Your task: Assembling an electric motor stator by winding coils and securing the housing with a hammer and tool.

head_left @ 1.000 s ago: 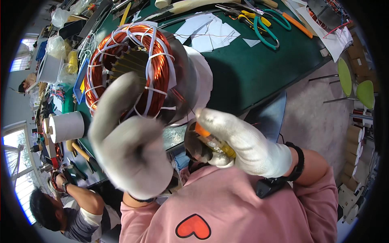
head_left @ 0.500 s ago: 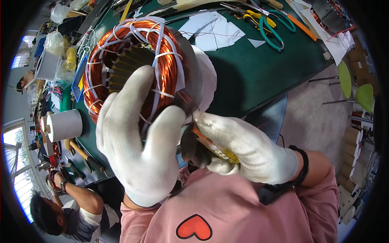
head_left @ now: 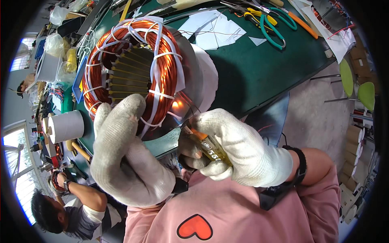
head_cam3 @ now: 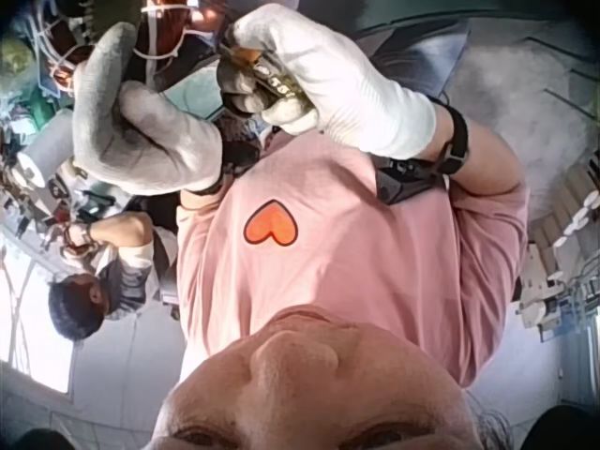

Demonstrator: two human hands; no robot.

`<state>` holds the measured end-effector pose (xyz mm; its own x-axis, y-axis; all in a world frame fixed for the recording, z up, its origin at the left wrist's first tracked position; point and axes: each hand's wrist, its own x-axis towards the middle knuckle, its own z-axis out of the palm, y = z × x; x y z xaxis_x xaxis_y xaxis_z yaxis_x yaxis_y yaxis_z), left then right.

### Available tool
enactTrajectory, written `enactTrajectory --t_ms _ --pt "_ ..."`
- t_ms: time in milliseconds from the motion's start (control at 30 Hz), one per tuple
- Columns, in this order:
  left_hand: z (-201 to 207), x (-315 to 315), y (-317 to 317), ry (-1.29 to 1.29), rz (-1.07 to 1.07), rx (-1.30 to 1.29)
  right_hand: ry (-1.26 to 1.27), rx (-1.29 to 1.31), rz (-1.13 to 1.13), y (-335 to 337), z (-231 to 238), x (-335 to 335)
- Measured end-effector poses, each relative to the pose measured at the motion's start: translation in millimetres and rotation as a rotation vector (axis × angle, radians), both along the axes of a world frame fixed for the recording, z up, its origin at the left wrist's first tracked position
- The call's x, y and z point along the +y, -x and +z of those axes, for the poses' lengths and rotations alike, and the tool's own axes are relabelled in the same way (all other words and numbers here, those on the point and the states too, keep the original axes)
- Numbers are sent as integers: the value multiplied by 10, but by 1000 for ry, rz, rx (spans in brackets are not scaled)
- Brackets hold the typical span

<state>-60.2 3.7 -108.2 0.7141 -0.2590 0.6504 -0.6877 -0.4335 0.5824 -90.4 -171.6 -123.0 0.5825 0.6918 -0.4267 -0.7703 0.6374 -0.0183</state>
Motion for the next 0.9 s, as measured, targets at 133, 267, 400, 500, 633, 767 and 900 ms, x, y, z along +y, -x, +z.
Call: enactTrajectory --t_ms 133,267,400,500,633,767,900 --pt "-36 0 -3 -4 30 -45 26 -20 -14 1 3 22" --pt "-59 -13 -11 35 28 -78 122 -25 14 -26 93 29" --pt "-71 -38 -23 28 45 -98 126 -17 4 -35 95 63" --pt "-74 -51 -18 40 83 -124 87 -62 -67 7 33 82" --pt "-76 -15 -30 11 43 -99 37 -40 -4 -15 42 66" --pt "-92 -25 -25 7 69 -110 74 -65 -45 7 39 88" --pt "-91 -49 -25 94 40 -84 126 -144 -13 14 40 106"
